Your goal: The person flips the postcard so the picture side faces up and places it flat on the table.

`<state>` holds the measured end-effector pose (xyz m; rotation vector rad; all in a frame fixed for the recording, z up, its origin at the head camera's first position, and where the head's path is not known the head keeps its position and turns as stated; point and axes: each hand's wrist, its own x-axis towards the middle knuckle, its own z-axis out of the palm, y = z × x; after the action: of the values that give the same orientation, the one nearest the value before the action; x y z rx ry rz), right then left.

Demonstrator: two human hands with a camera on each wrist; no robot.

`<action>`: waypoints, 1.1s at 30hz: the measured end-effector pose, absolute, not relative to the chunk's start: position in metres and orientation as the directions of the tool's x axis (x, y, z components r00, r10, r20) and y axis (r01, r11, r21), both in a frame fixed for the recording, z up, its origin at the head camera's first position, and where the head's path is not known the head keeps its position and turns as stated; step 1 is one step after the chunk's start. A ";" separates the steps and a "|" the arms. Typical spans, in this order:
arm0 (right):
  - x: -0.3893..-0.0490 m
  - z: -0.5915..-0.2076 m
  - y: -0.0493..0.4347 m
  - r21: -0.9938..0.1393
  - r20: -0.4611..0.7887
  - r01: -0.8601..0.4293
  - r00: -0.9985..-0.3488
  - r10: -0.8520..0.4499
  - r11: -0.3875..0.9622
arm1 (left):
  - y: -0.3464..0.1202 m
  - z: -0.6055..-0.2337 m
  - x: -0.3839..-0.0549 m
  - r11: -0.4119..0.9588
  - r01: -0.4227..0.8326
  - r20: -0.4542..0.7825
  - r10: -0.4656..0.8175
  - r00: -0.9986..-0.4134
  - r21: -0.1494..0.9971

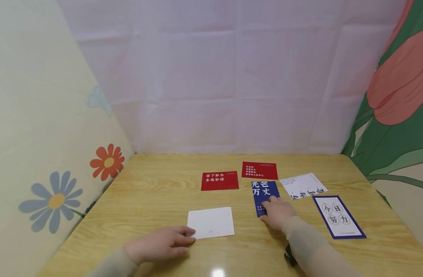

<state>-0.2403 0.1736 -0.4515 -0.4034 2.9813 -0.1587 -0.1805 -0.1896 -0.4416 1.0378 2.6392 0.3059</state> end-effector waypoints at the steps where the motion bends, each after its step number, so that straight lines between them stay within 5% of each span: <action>1: -0.240 -0.451 0.174 -0.124 -0.108 -0.259 -0.956 -0.272 0.958 | -0.188 -0.441 -0.181 0.712 0.635 -0.189 0.696 -0.692 0.300; 13: -0.241 -0.450 0.169 -0.141 -0.024 -0.277 -0.959 -0.283 0.950 | -0.168 -0.443 -0.182 0.640 0.683 -0.184 0.763 -0.620 0.351; 24: -0.232 -0.447 0.141 -0.534 -0.130 -0.227 -0.930 -0.344 0.815 | -0.161 -0.441 -0.180 0.610 0.700 -0.189 0.788 -0.587 0.371; 33: -0.233 -0.453 0.128 -0.543 -0.154 -0.207 -0.928 -0.338 0.814 | -0.157 -0.445 -0.186 0.600 0.729 -0.113 0.792 -0.600 0.331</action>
<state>-0.2325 0.1281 -0.4533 -0.4207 2.7561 -0.7835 -0.1865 -0.1570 -0.4449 1.2509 2.5803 0.3679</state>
